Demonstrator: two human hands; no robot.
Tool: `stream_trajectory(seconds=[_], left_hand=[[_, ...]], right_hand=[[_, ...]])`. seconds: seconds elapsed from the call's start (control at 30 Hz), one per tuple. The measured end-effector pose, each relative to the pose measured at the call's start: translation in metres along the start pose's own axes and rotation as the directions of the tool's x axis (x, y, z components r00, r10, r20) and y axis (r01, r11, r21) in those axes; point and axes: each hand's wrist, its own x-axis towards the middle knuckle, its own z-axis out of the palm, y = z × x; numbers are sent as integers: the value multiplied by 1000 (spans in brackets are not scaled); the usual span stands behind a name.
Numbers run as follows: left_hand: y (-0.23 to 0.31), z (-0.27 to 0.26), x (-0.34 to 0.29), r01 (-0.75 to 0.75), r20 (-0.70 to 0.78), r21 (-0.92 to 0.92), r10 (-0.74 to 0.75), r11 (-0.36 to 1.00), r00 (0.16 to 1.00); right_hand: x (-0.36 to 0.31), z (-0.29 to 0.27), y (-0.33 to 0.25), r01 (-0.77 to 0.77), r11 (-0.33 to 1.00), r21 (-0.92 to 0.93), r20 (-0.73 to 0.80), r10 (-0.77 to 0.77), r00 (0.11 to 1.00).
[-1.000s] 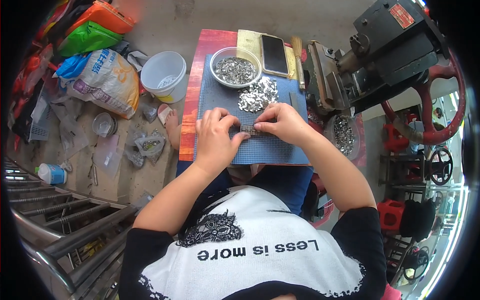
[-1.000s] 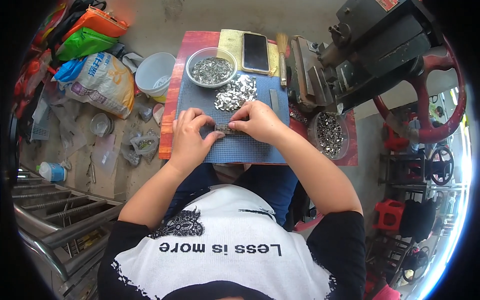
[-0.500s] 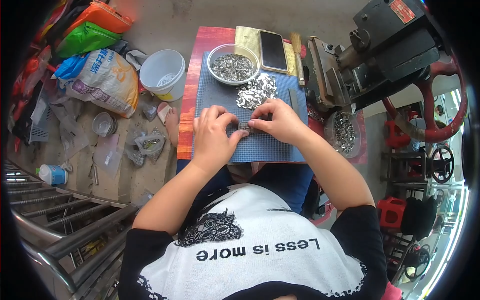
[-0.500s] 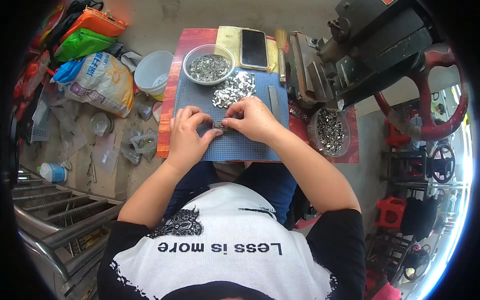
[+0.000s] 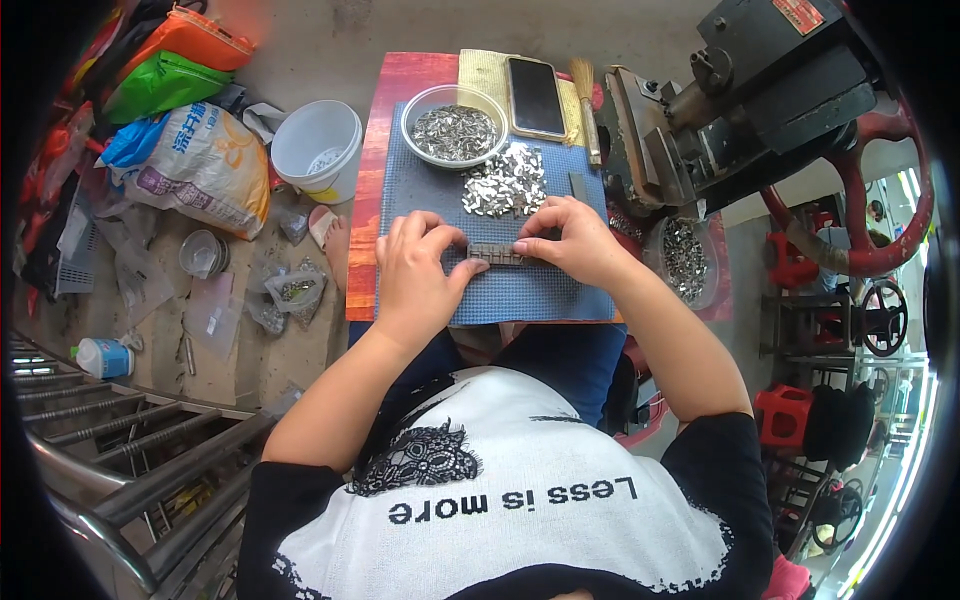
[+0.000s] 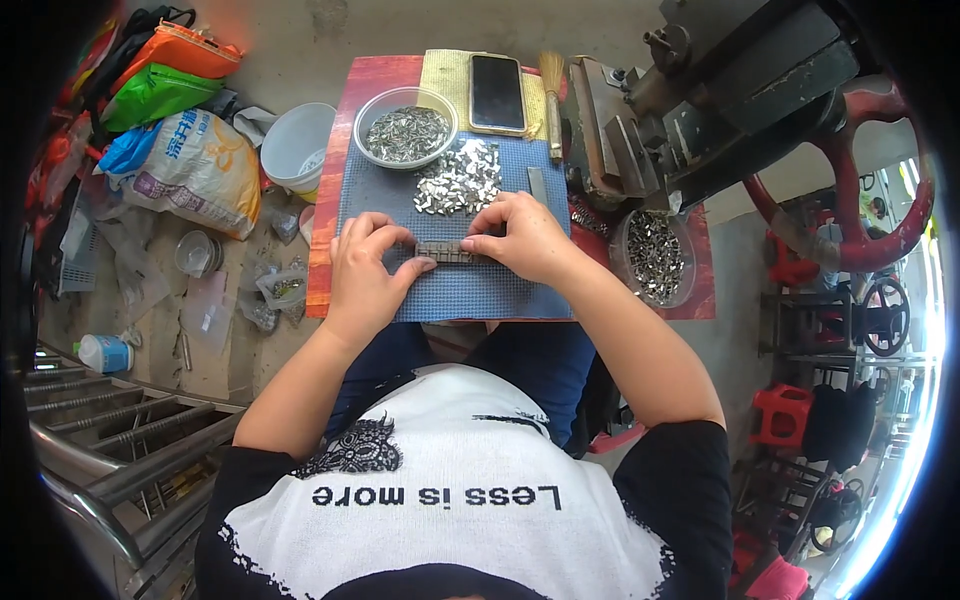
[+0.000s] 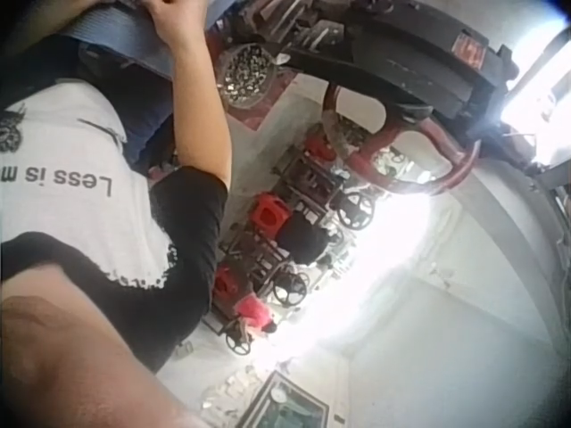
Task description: Assembling small metal studs onto a strap using a manual press machine.
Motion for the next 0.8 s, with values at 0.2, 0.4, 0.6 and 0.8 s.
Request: stream_trajectory(seconds=[0.2, 0.4, 0.6, 0.8], left_hand=[[0, -1, 0, -3, 15, -9, 4, 1000, 1000], [-1, -1, 0, -4, 16, -8, 4, 1000, 1000], [-1, -1, 0, -9, 8, -15, 9, 1000, 1000], [-1, 0, 0, -11, 3, -21, 12, 1000, 1000]], right_hand=[[-7, -2, -4, -2, 1000, 23, -15, 3, 1000], [-7, -3, -5, -67, 997, 26, -15, 68, 998], [-9, -12, 4, -114, 990, 85, 29, 112, 993], [-12, -24, 4, -189, 977, 95, 103, 179, 979]])
